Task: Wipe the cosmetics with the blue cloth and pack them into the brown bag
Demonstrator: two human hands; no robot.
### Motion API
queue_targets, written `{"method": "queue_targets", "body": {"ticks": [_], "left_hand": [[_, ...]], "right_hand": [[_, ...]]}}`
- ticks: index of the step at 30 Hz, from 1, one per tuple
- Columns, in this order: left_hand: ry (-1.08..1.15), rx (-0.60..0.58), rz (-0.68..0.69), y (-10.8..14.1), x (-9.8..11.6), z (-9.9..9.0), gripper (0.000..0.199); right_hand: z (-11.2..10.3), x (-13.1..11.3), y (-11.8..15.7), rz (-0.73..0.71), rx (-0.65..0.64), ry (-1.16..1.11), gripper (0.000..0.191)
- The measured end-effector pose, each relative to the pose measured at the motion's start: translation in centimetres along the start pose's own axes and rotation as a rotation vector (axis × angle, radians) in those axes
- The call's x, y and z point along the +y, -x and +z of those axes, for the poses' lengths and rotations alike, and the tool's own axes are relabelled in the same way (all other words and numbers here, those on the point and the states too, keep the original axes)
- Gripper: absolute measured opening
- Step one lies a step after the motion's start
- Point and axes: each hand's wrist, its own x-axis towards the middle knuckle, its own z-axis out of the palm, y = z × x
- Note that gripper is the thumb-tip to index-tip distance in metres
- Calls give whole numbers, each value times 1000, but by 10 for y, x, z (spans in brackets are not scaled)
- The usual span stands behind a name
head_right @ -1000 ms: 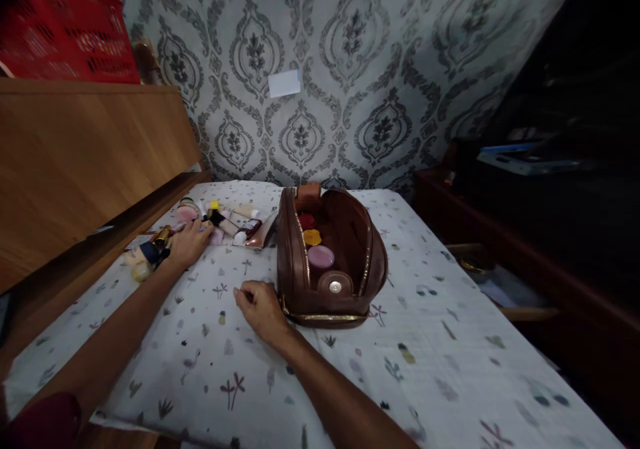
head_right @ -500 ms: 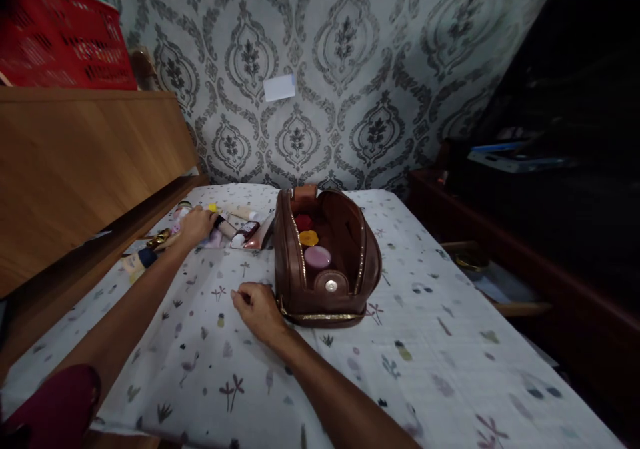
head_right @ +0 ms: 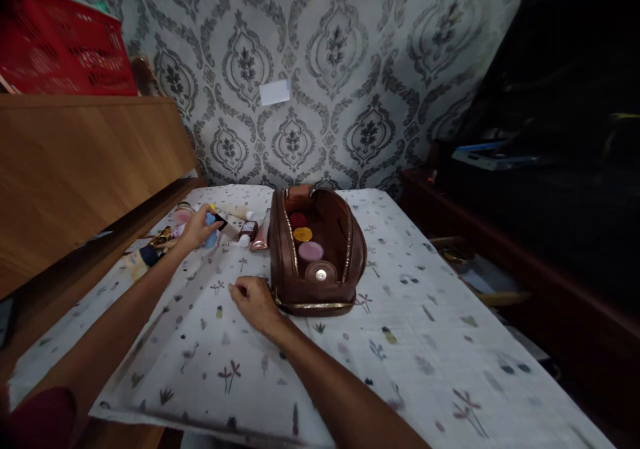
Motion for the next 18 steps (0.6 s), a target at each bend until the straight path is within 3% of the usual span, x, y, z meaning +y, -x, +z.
{"method": "queue_targets", "body": {"ticks": [4, 6, 9, 12, 18], "left_hand": [[59, -11, 99, 54, -3, -5, 38], [71, -59, 187, 80, -6, -8, 29], [87, -132, 263, 101, -8, -13, 25], [74, -115, 254, 91, -6, -13, 32], [-45, -123, 144, 28, 0, 8, 40]], "right_hand": [[1, 1, 0, -1, -5, -4, 34], [2, 1, -1, 2, 1, -4, 34], [2, 1, -1, 2, 6, -4, 35], [2, 1, -1, 3, -6, -2, 35], [0, -2, 0, 1, -32, 12, 34]]}}
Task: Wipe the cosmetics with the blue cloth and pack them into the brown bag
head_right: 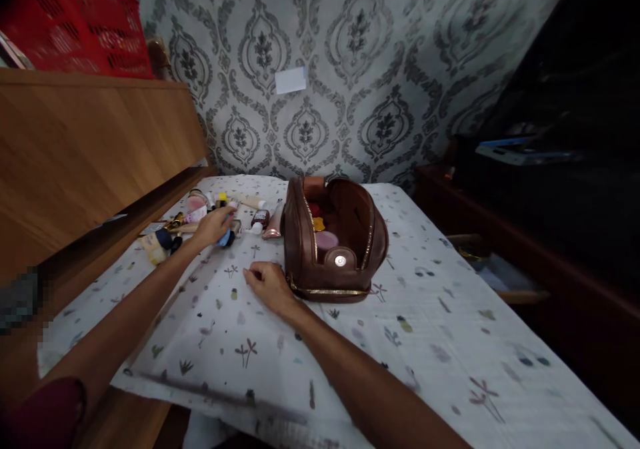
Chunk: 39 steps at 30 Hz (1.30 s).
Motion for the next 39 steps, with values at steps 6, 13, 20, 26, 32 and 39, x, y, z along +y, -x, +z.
{"method": "queue_targets", "body": {"ticks": [6, 13, 20, 26, 32, 39], "left_hand": [[-49, -214, 21, -33, -5, 14, 47], [-57, -125, 16, -10, 6, 4, 45], [-21, 76, -94, 41, -6, -14, 34], [142, -36, -137, 88, -23, -10, 31], [371, -51, -136, 102, -10, -12, 35], [525, -34, -165, 108, -9, -13, 39]], "right_hand": [[-1, -1, 0, 8, -11, 17, 33], [-1, -1, 0, 9, -15, 18, 33], [0, 0, 0, 13, -7, 14, 34], [0, -2, 3, 4, -8, 53, 35], [3, -8, 8, -82, 24, 212, 34], [6, 5, 4, -62, 13, 369, 33]]}}
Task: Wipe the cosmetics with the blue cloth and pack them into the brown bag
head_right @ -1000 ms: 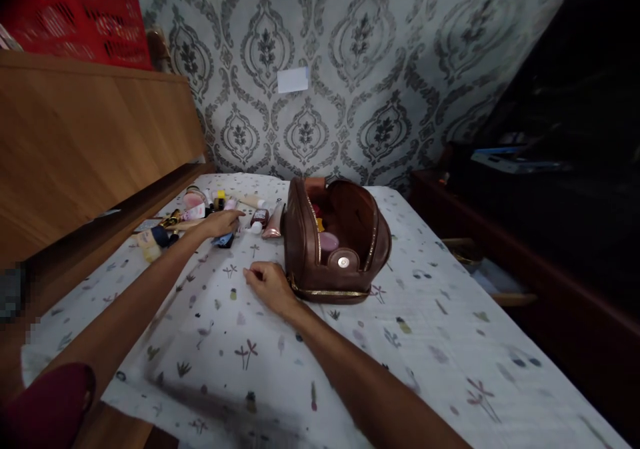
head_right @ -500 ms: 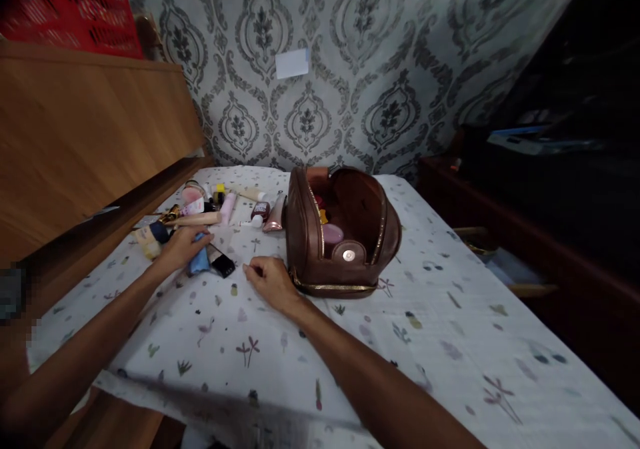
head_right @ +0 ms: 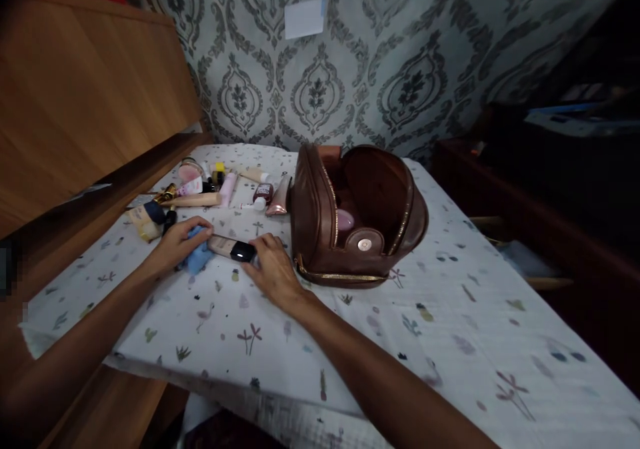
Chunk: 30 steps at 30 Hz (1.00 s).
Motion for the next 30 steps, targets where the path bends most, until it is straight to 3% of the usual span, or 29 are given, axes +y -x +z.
{"method": "queue_targets", "body": {"ticks": [3, 6, 8, 10, 12, 14, 20, 25, 30], "left_hand": [[-99, 250, 32, 4, 12, -1, 39], [-88, 341, 189, 11, 32, 8, 36], [-72, 292, 330, 16, 44, 20, 36], [-99, 162, 474, 21, 52, 33, 34], [-165, 42, 598, 24, 55, 43, 33], [-225, 1, 667, 23, 53, 48, 33], [-307, -8, 719, 17, 43, 36, 21], [-396, -16, 725, 18, 39, 24, 24], [-537, 64, 587, 17, 25, 10, 25]], "right_hand": [[-1, 0, -1, -13, -2, -26, 25], [-3, -2, -1, 0, -2, -44, 24], [-3, -3, -2, 12, -8, -43, 22], [-2, -2, -2, 23, -16, -30, 19], [-1, -1, -2, 28, -12, -23, 15], [-1, 0, -2, 23, 4, -29, 14], [-4, -1, -1, -2, 0, -47, 18], [-6, -3, -1, -3, -9, -61, 18], [-7, -4, -1, 33, -11, -84, 21]]}}
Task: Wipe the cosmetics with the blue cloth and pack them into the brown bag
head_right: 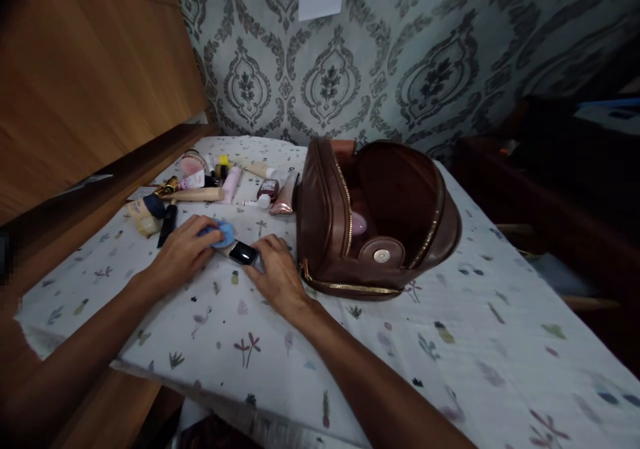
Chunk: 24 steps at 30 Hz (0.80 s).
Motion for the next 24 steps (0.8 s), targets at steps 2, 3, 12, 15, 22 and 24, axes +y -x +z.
{"method": "queue_targets", "body": {"ticks": [2, 3, 12, 15, 22, 24], "left_hand": [[-30, -9, -127, 3, -8, 0, 27], [-24, -12, -191, 4, -11, 1, 28], [160, -34, -385, 4, -17, 5, 29], [205, -22, -406, 3, -16, 4, 28], [284, -1, -408, 3, -17, 7, 25], [296, -5, -394, 3, -17, 8, 25]], "right_hand": [[0, -1, 0, 9, -1, -1, 22], [-1, -1, 1, 9, -1, -1, 23], [-3, -2, 3, 2, 2, -30, 27], [-3, -5, 5, 14, -1, -96, 30], [2, -2, 3, 257, 17, -540, 33], [3, 1, 1, 272, 40, -647, 32]]}}
